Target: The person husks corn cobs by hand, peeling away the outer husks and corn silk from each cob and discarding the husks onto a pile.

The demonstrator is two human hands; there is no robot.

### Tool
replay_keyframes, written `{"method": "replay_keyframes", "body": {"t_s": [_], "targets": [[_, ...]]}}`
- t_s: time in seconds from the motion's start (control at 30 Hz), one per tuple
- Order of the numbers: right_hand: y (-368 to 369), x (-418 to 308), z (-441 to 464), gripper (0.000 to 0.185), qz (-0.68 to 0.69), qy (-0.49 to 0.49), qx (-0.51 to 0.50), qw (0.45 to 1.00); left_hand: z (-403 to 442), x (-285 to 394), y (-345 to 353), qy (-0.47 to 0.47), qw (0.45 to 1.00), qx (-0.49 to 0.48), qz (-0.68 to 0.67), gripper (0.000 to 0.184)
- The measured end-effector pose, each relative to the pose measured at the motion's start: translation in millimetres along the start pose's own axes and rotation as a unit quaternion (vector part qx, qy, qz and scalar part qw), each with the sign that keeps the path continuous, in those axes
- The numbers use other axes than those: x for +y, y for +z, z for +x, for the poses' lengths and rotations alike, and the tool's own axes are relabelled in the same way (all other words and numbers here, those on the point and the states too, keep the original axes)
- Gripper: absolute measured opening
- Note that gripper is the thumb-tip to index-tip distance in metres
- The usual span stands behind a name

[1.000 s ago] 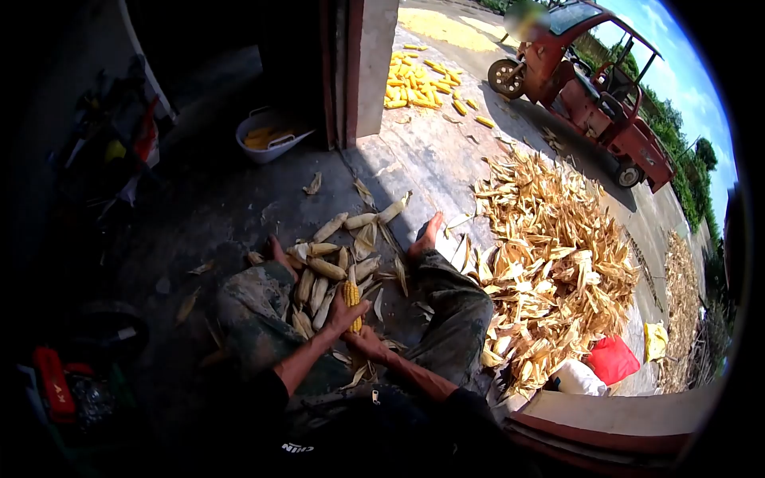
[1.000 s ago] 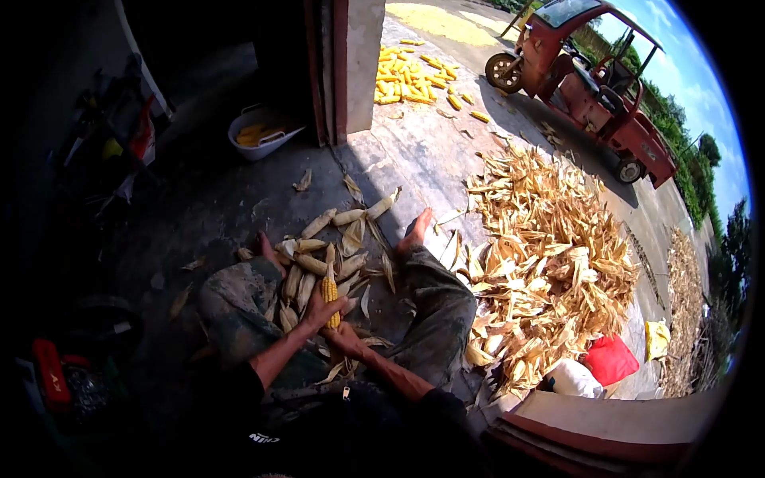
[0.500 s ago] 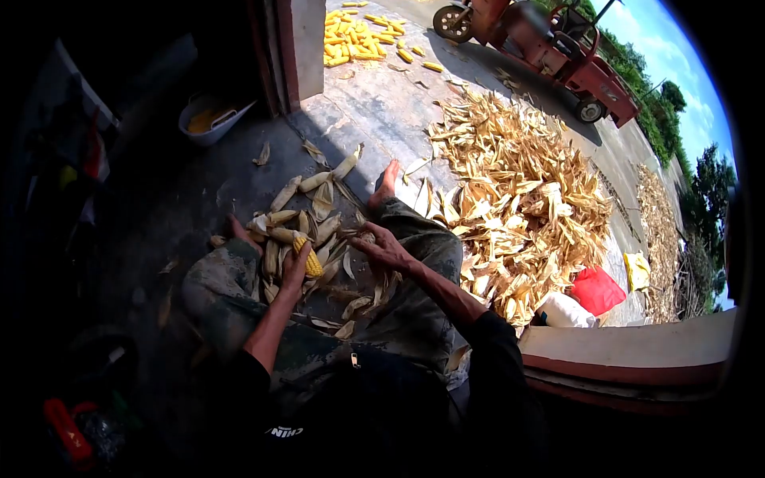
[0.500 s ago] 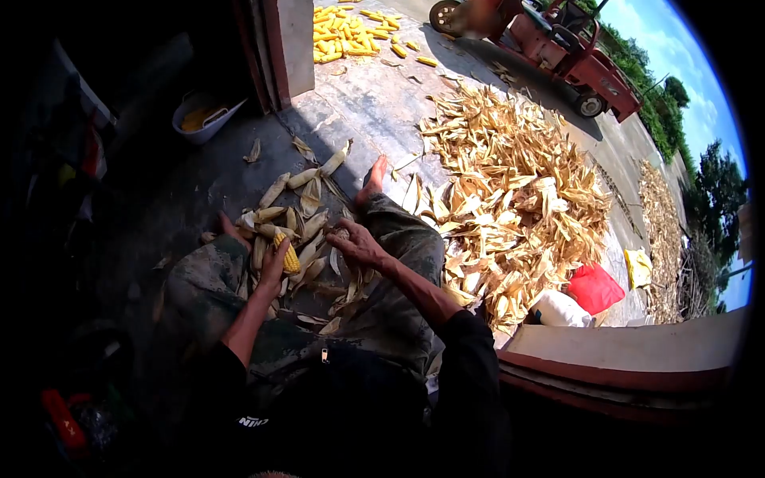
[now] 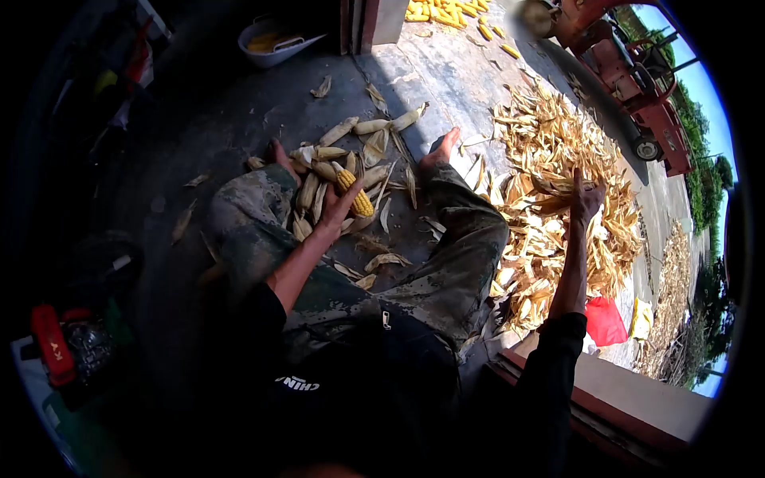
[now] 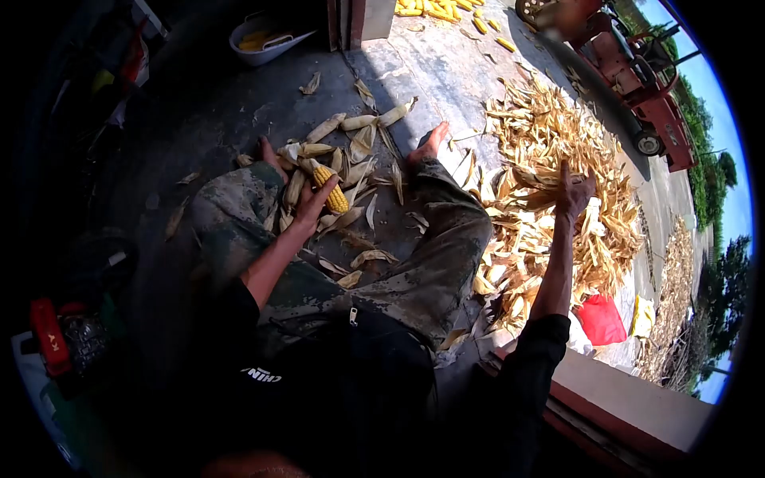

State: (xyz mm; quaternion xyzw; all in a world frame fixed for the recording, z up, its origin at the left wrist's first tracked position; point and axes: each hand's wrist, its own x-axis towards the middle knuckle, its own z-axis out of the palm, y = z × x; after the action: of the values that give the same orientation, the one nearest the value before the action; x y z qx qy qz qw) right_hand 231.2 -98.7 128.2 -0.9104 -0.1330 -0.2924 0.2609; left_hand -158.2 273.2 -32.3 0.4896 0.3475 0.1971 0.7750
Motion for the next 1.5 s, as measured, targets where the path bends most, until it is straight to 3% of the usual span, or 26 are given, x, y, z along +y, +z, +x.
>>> {"method": "replay_keyframes", "body": {"t_s": [0.03, 0.1, 0.17, 0.23, 0.33, 0.37, 0.43, 0.47, 0.57, 0.7, 0.73, 0.77, 0.83, 0.87, 0.9, 0.97, 1.0, 1.03, 1.1, 1.17, 1.3, 1.33, 1.37, 1.4, 1.43, 1.5], "targets": [[-18, 20, 17, 0.084, -0.195, -0.022, 0.003, 0.981, 2, 0, 1, 0.025, 1.0, -0.008, 0.008, 0.077], [-21, 34, 28, 0.078, -0.199, -0.106, 0.1, 0.969, 5, -1, 3, 0.033, 0.999, -0.002, 0.011, 0.072], [-27, -52, -10, 0.07, 0.131, 0.031, -0.092, 0.987, 8, -4, 6, 0.039, 0.999, -0.009, 0.011, 0.068], [-7, -122, -77, 0.057, 0.343, 0.023, -0.261, 0.902, 6, -8, 8, 0.06, 0.997, -0.051, 0.011, 0.064], [11, -209, -176, 0.064, 0.298, -0.075, -0.576, 0.757, 2, -11, 12, 0.092, 0.993, -0.056, 0.055, 0.064], [25, -223, -206, 0.064, 0.277, -0.143, -0.609, 0.73, 0, -12, 11, 0.108, 0.99, -0.053, 0.074, 0.064], [51, -239, -250, 0.05, 0.225, -0.146, -0.667, 0.695, -6, -13, 5, 0.074, 0.992, -0.059, 0.08, 0.067], [57, -242, -262, 0.043, 0.215, -0.173, -0.658, 0.701, -6, -10, 2, 0.071, 0.988, -0.042, 0.131, 0.083], [64, -247, -296, 0.039, 0.282, -0.169, -0.579, 0.746, 2, -15, -4, 0.096, 0.979, 0.038, 0.178, 0.08], [40, -244, -321, 0.036, 0.323, -0.292, -0.622, 0.651, 26, -25, -19, 0.047, 0.957, 0.176, 0.225, 0.083], [42, -241, -323, 0.029, 0.209, -0.274, -0.728, 0.593, 33, -34, -24, 0.038, 0.956, 0.191, 0.219, 0.082], [51, -229, -328, 0.029, 0.207, -0.277, -0.729, 0.591, 36, -38, -26, 0.028, 0.955, 0.206, 0.213, 0.081], [76, -195, -335, 0.032, 0.247, -0.308, -0.705, 0.589, 15, -19, -15, 0.044, 0.955, 0.179, 0.234, 0.081], [76, -199, -318, 0.053, 0.113, -0.32, -0.725, 0.6, 7, -10, -12, 0.061, 0.953, 0.149, 0.256, 0.082], [80, -209, -302, 0.053, 0.112, -0.327, -0.724, 0.597, 12, -27, -19, 0.033, 0.974, 0.073, 0.214, 0.081], [88, -227, -276, 0.06, 0.034, -0.046, -0.801, 0.596, 2, -23, -12, 0.006, 0.956, 0.037, 0.29, 0.078], [83, -232, -268, 0.055, 0.141, 0.075, -0.786, 0.597, 7, -45, -15, 0.038, 0.955, 0.014, 0.292, 0.077], [93, -226, -276, 0.055, 0.139, 0.066, -0.786, 0.599, 3, -44, -11, 0.063, 0.95, -0.008, 0.306, 0.077], [123, -213, -305, 0.054, 0.422, 0.025, -0.739, 0.524, -2, -44, -5, 0.038, 0.935, -0.035, 0.352, 0.076], [126, -215, -326, 0.051, 0.338, 0.048, -0.749, 0.567, -6, -42, -1, -0.012, 0.922, -0.058, 0.382, 0.074], [117, -208, -354, 0.036, 0.415, 0.377, -0.701, 0.441, 7, -83, -15, -0.042, 0.934, -0.102, 0.339, 0.061], [159, -166, -375, 0.034, 0.452, 0.412, -0.735, 0.293, 6, -77, -14, -0.042, 0.937, -0.097, 0.334, 0.061], [157, -161, -368, 0.034, 0.447, 0.41, -0.739, 0.293, 1, -65, -11, 0.021, 0.917, -0.082, 0.391, 0.056], [152, -159, -361, 0.031, 0.394, 0.145, -0.757, 0.5, -3, -54, -8, 0.081, 0.889, -0.066, 0.445, 0.051], [150, -157, -353, 0.029, 0.298, -0.139, -0.69, 0.646, -6, -42, -5, 0.077, 0.892, -0.062, 0.442, 0.051], [191, -142, -310, 0.032, 0.37, 0.269, -0.751, 0.476, -4, -28, -1, -0.044, 0.94, -0.125, 0.313, 0.044]]}}
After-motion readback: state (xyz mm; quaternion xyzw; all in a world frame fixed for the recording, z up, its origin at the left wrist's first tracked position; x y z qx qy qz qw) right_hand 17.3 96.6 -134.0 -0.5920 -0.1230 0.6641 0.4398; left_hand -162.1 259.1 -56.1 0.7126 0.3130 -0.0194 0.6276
